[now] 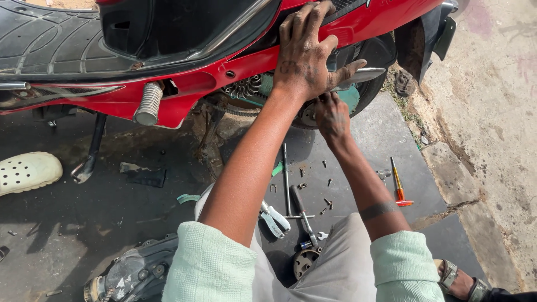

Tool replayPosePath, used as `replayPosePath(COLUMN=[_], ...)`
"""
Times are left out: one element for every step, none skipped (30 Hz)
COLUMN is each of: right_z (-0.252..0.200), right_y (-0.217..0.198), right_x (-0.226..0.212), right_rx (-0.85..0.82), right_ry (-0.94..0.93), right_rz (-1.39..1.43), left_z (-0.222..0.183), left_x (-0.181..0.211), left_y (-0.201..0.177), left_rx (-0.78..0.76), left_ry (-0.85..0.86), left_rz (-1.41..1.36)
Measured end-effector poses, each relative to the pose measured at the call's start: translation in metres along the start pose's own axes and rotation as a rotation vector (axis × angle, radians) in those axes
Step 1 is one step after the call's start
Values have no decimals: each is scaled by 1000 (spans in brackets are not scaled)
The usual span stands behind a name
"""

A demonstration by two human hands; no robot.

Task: The person works on the CVT clutch assembly of a red scooter, fitting and pressing a clutch bell and pulley components onto the hub by hand, then uses a black cloth to wipe and clean the clutch parts and surrounding engine casing.

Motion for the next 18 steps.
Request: replayPosePath(right_z=[-2, -5, -7, -8, -9, -7, -5, -3, -3, -5, -18, -18, -9, -5, -6, -9, -21, -19], right_y=[-5, -9, -6, 0, 6, 12, 16, 20, 12, 2, -1, -11, -19, -23, -13, -13, -8, -12], right_x=[-20, -41, -33, -28, -22, -26, -21, -16, -19, -31, -48, -49, -30, -13, -12, -20, -28, -17], right_rx=[135, 268, 268, 205, 143, 143, 154, 165, 175, 253, 315, 308, 160, 10, 18, 180, 328, 324], right_ry=[-101, -202, -195, -228, -262, -256, -184, -111, -104, -225, -342, -333, -116, 102, 110, -40, -185, -171], right_rz=[-163, -326, -325, -278, -232, -231, -132, -34, -38, -172, -296, -290, -48, 193, 189, -6, -205, -211], left_z=[0, -1, -1, -1, -1, -2, -2, -1, 3, 6, 1, -2, -2, -1, 1, 2, -1, 0], left_x=[1, 2, 1, 1, 1, 1, 2, 4, 4, 3, 2, 2, 1, 0, 0, 1, 5, 7], left_y=[-1, -2, -2, -4, -6, -8, -6, -4, -6, -7, -7, -8, -8, -9, -9, -11, -10, -11], left_rx=[4, 8, 4, 17, 32, 30, 22, 14, 19, 12, -12, -23, -24, -25, -21, 25, 63, 61], left_ry=[7, 15, 20, 21, 20, 24, 20, 15, 26, 18, 3, 6, -1, -8, 2, 30, 56, 63], left_rz=[2, 4, 0, -1, -1, -4, -11, -19, -21, -11, -6, -11, -12, -13, -18, -11, -12, -26])
Point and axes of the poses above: each hand's wrist, its own z-axis towards the middle knuckle, its own y-axis out of the palm, x = y × z, the point moved 6 cm from there along z, towards the middle knuckle, and after that the axes turned 4 degrees about -x, right-handed, at the moved point
